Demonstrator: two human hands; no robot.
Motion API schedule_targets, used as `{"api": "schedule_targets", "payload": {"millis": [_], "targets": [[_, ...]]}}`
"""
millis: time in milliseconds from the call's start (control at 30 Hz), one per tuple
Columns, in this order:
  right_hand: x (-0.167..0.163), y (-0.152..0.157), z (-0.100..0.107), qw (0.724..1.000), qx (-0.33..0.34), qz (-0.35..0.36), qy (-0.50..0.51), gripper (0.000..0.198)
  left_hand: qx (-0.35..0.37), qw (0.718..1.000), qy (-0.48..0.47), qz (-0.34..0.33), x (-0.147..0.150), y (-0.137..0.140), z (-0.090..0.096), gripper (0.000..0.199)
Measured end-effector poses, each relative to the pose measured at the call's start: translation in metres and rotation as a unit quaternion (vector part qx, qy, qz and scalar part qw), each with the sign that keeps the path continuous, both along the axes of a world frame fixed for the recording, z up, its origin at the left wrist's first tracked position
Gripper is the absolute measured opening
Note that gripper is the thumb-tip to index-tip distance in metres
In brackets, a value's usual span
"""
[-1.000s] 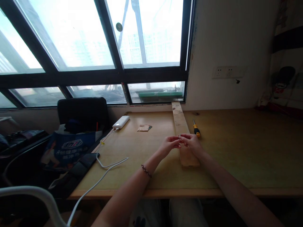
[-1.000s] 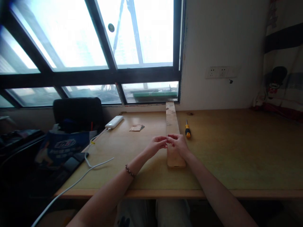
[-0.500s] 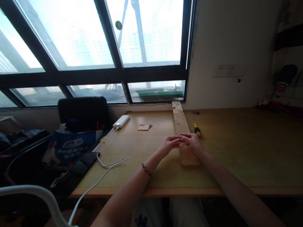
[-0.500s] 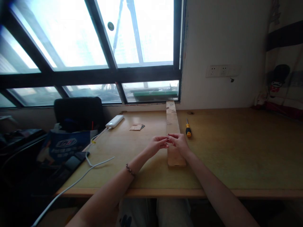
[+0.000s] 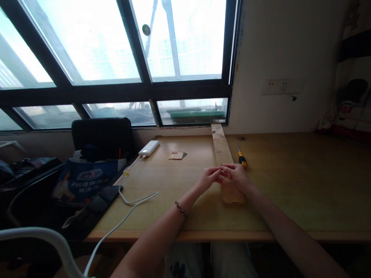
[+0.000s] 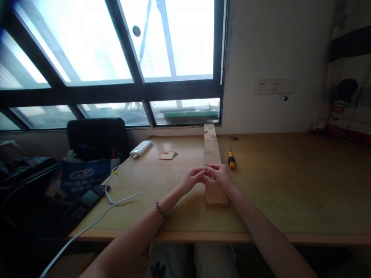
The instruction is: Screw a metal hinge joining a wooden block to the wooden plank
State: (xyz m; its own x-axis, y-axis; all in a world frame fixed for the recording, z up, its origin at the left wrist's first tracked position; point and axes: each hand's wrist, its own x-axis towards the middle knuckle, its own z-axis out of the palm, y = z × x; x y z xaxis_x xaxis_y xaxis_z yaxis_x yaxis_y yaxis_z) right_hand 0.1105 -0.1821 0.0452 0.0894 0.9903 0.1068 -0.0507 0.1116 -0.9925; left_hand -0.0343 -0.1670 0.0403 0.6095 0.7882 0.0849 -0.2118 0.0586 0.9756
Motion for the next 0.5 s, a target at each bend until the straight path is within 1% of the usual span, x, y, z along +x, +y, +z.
{"api": "schedule_targets", "payload": {"millis": [367,500], "targets": [[0.0030,0.0031,-0.0029,0.999,0.013,0.020,-0.023,0.034,0.019,1.000,-0.009,-0.001,0.0021,0.0003,-0.0051,0.043],[0.0024,0.0022,-0.0028,0.999,0.015,0.026,-0.038,0.034,0.050,0.999,0.001,0.007,0.0023,0.0009,-0.0072,0.039]]}}
